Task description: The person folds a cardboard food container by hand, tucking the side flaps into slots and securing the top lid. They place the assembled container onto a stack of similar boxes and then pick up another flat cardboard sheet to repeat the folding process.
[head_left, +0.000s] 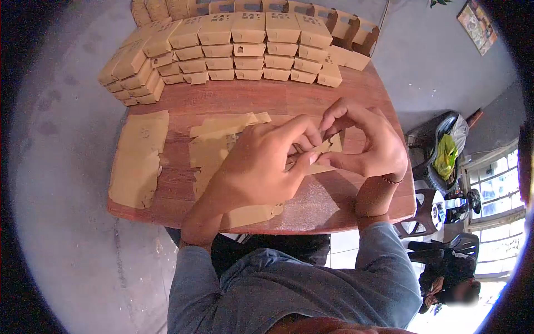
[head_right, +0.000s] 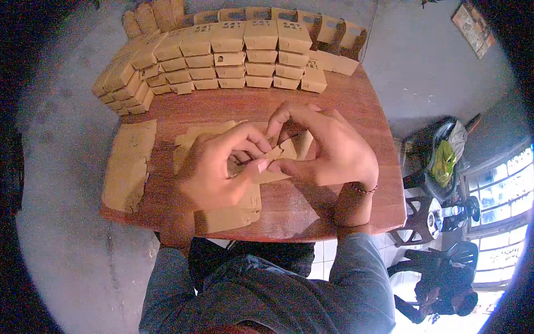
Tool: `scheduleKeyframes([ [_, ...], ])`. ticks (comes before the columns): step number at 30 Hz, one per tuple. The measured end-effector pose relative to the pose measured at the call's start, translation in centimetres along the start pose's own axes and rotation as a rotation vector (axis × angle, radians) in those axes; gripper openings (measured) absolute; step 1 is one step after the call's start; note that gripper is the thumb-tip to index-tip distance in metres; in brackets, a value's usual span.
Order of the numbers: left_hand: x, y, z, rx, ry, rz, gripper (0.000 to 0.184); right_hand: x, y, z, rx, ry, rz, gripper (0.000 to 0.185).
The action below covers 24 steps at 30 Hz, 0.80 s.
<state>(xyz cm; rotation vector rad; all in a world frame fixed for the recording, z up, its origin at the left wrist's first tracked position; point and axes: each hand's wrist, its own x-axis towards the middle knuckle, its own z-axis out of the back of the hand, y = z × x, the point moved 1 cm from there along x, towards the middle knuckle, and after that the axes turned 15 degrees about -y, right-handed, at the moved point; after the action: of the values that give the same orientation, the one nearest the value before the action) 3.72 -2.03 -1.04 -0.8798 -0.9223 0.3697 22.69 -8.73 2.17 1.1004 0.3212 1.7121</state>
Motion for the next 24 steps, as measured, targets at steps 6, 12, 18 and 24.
scheduleKeyframes([
  [6,-0.7,0.8,-0.2,-0.014,-0.038,0.016,0.013,0.3,-0.1,0.0,-0.121,0.108,-0.088,0.03],
  [12,0.0,-1.3,1.0,0.609,-0.493,-0.516,0.022,0.5,-1.0,0.0,-0.073,0.024,-0.22,0.024],
  [18,-1.4,-1.4,2.4,0.459,-0.613,-0.187,0.027,-0.2,-0.8,1.7,0.324,-0.374,-0.212,0.023],
  [24,0.5,0.8,2.1,0.239,-0.689,-0.224,0.073,-0.2,0.3,-1.6,0.367,-0.539,-0.017,0.022],
])
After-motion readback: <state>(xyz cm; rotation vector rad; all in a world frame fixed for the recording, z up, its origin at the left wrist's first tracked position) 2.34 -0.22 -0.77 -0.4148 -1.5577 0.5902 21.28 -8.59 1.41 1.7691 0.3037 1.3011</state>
